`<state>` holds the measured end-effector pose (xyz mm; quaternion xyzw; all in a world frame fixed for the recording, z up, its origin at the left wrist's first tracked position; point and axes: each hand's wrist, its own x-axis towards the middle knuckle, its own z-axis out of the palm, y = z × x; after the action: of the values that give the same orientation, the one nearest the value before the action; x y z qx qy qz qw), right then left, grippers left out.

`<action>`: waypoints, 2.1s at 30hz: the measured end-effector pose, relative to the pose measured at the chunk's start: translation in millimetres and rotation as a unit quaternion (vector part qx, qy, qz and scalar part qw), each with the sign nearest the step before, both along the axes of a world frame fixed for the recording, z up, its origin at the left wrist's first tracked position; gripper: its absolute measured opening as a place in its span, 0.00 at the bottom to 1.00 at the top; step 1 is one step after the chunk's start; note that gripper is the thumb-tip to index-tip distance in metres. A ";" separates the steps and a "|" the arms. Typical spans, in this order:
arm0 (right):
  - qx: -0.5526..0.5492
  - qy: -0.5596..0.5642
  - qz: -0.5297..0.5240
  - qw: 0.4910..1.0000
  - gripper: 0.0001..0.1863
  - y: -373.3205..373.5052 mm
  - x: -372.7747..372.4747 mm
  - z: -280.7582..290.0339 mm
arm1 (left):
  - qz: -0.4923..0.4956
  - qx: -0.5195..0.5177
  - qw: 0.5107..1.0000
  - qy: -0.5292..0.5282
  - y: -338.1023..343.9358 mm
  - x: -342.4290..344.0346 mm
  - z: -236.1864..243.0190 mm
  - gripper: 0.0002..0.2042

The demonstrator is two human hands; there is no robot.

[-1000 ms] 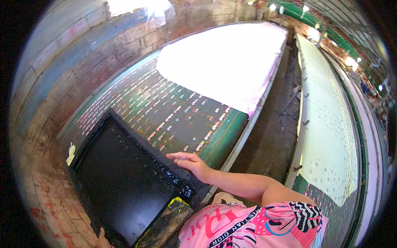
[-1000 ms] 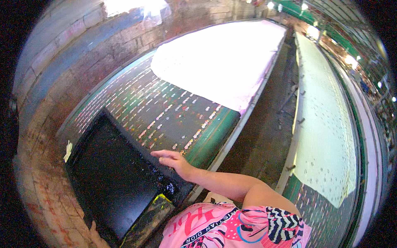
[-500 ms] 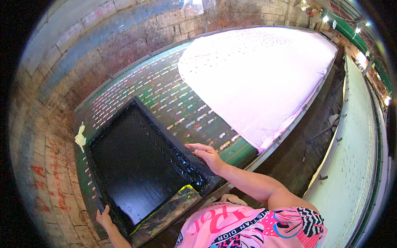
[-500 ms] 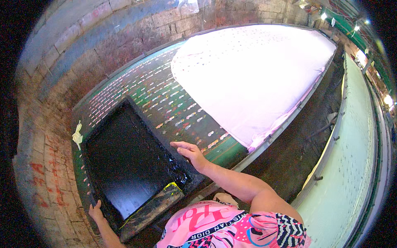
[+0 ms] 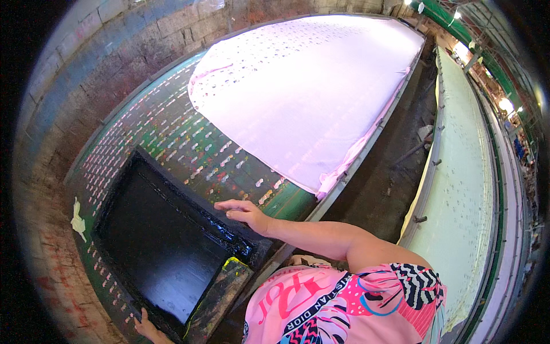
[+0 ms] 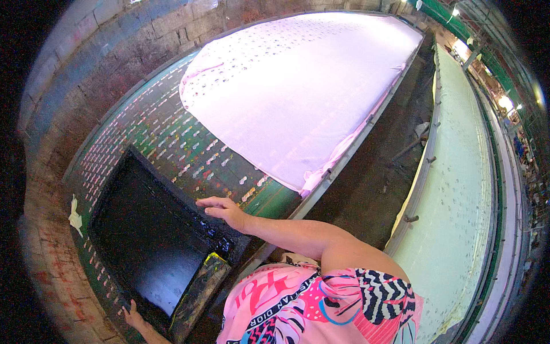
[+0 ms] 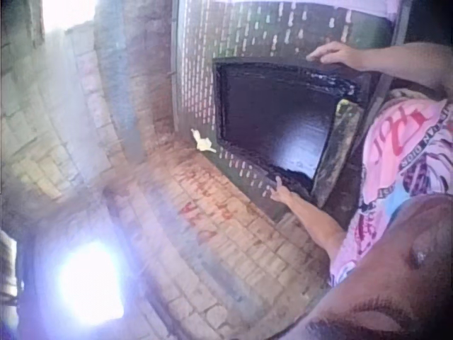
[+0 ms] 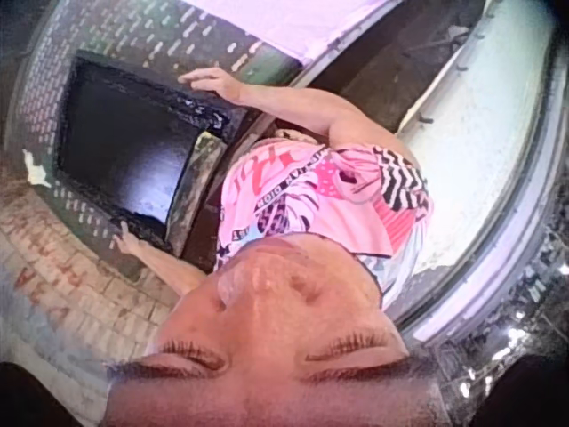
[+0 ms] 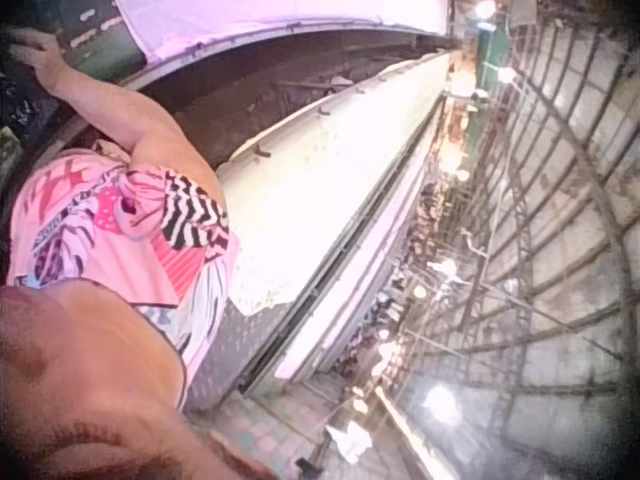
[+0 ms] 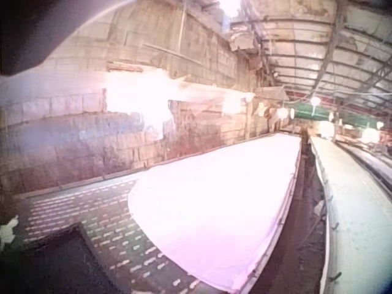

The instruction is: The person uses a squeegee to pull ink across a screen printing frame placed on a long fabric roll. The person repeatedly repositions the frame and applies ink to print a pattern onto the fabric.

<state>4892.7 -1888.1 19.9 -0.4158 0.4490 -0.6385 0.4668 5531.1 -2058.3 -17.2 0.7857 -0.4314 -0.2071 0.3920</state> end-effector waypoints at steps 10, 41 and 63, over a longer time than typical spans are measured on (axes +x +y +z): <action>0.014 -0.002 -0.022 1.000 0.27 14.0 19.9 -18.2 | -0.036 0.038 0.996 -0.068 -4.9 23.4 -19.2 0.46; 0.076 0.714 -0.076 0.691 0.34 153.0 -495.4 -1.0 | -0.484 0.051 0.844 -0.227 284.1 -738.7 45.7 0.19; -0.011 0.754 0.183 0.631 0.52 131.2 -430.3 -9.9 | -0.427 0.062 0.867 -0.249 303.7 -712.4 24.9 0.10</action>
<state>4462.4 -1756.8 10.0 -0.8311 0.5518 -0.0090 0.0687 4818.7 -1754.6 7.7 0.5725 -0.7947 -0.1779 0.0953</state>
